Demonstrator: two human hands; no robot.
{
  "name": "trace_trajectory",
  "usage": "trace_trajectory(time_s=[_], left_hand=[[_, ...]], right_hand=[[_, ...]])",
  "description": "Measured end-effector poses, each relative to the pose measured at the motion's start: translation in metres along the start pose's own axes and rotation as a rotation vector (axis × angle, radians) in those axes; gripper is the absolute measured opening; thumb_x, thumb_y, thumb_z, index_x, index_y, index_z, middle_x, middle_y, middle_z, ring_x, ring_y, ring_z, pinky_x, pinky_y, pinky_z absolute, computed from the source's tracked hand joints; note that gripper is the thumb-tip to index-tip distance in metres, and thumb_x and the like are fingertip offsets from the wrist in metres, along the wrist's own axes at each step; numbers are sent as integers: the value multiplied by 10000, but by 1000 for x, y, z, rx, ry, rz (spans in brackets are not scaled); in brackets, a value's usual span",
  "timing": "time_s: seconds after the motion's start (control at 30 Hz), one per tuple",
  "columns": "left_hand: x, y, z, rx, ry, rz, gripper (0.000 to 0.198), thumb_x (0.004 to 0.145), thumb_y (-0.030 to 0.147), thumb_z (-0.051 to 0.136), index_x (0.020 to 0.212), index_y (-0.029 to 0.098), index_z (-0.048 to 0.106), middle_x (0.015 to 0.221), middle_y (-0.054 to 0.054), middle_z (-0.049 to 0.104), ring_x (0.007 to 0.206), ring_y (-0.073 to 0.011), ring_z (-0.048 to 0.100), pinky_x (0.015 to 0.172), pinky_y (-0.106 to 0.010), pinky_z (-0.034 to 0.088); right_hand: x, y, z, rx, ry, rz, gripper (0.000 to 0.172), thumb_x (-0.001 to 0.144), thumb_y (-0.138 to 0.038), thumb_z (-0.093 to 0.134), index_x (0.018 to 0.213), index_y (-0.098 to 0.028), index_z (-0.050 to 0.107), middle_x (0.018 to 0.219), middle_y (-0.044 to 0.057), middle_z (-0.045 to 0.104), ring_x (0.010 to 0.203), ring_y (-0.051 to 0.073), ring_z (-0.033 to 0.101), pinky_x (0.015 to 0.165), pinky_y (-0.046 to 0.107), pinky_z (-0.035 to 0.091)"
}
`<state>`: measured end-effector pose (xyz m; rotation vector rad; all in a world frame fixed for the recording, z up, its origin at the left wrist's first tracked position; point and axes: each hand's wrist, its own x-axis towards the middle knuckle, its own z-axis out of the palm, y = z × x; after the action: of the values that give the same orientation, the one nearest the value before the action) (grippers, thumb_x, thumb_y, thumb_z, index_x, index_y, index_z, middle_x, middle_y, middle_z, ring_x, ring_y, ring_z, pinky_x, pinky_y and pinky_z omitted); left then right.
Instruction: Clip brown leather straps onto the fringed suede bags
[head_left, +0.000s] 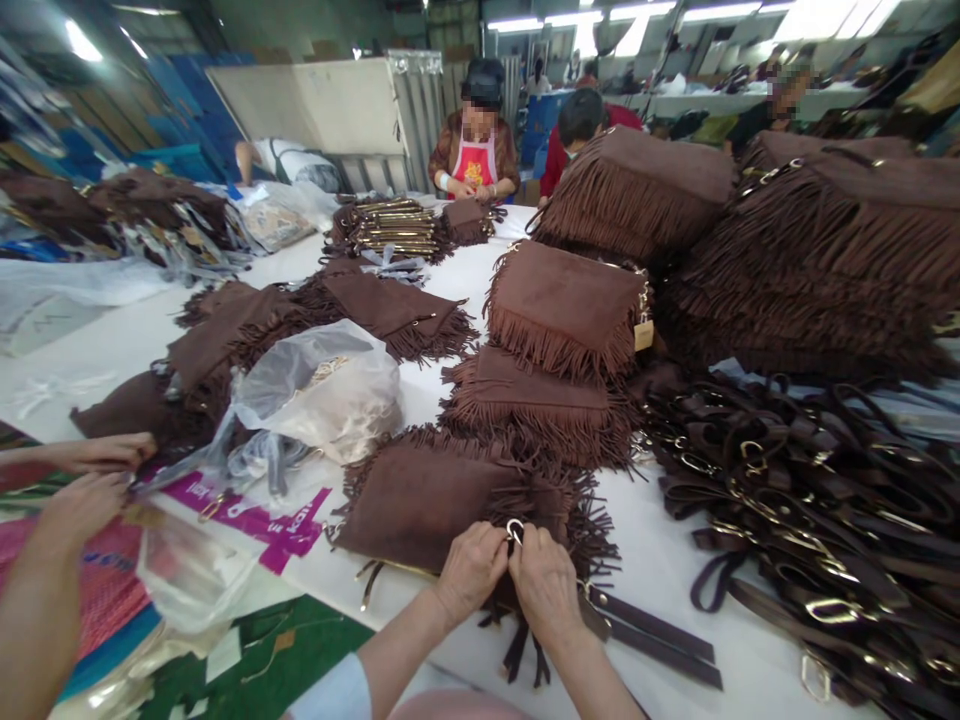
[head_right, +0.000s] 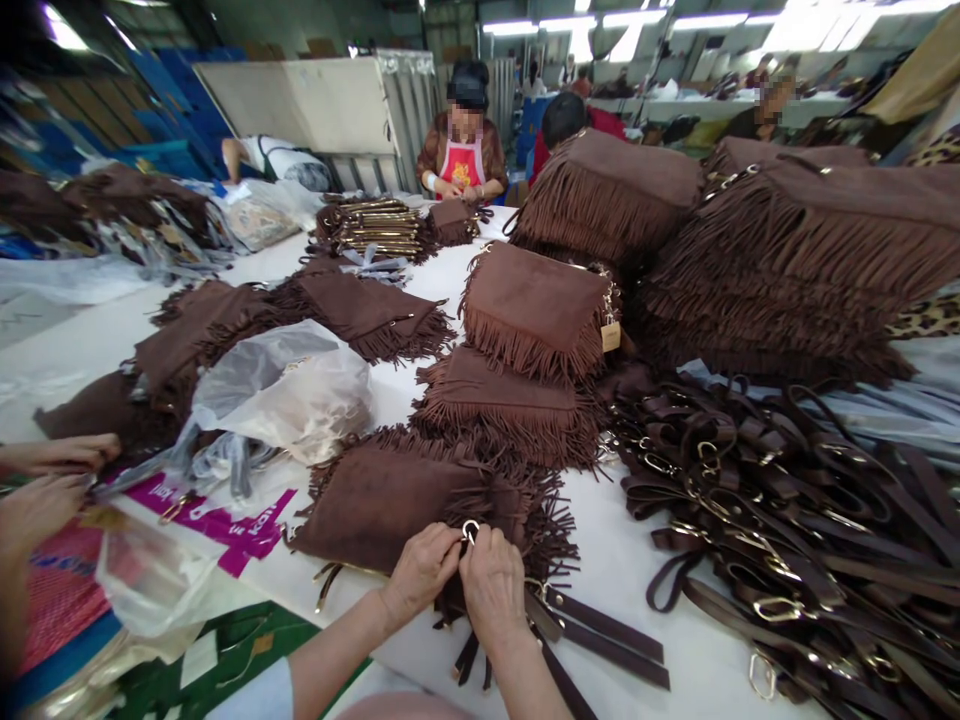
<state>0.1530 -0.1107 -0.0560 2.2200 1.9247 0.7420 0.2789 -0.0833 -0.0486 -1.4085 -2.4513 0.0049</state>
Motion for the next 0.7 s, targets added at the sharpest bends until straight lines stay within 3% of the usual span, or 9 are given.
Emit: trace_trajectory(time_s=[0.53, 0.63, 0.7], left_hand=[[1, -2, 7, 20, -13, -35, 240, 832, 118, 372, 708, 161, 572, 626, -30, 591, 598, -162, 548, 554, -262, 461], [0, 1, 2, 6, -31, -21, 266, 856, 140, 341, 763, 153, 589, 647, -39, 594, 620, -160, 550, 576, -264, 468], [-5, 1, -6, -14, -50, 19, 246, 874, 206, 362, 910, 137, 596, 740, -59, 622, 694, -164, 564, 638, -274, 480]], right_hand=[[-11, -19, -7, -69, 1, 72, 100, 794, -93, 458, 769, -190, 457, 637, 41, 529, 572, 209, 528, 553, 319, 383], [-16, -13, -9, -22, -19, 50, 94, 805, -106, 443, 780, -194, 467, 637, 32, 540, 572, 203, 548, 560, 310, 399], [-22, -2, -12, 15, -40, 20, 89, 815, -123, 432, 801, -196, 479, 640, 18, 554, 563, 188, 562, 555, 293, 407]])
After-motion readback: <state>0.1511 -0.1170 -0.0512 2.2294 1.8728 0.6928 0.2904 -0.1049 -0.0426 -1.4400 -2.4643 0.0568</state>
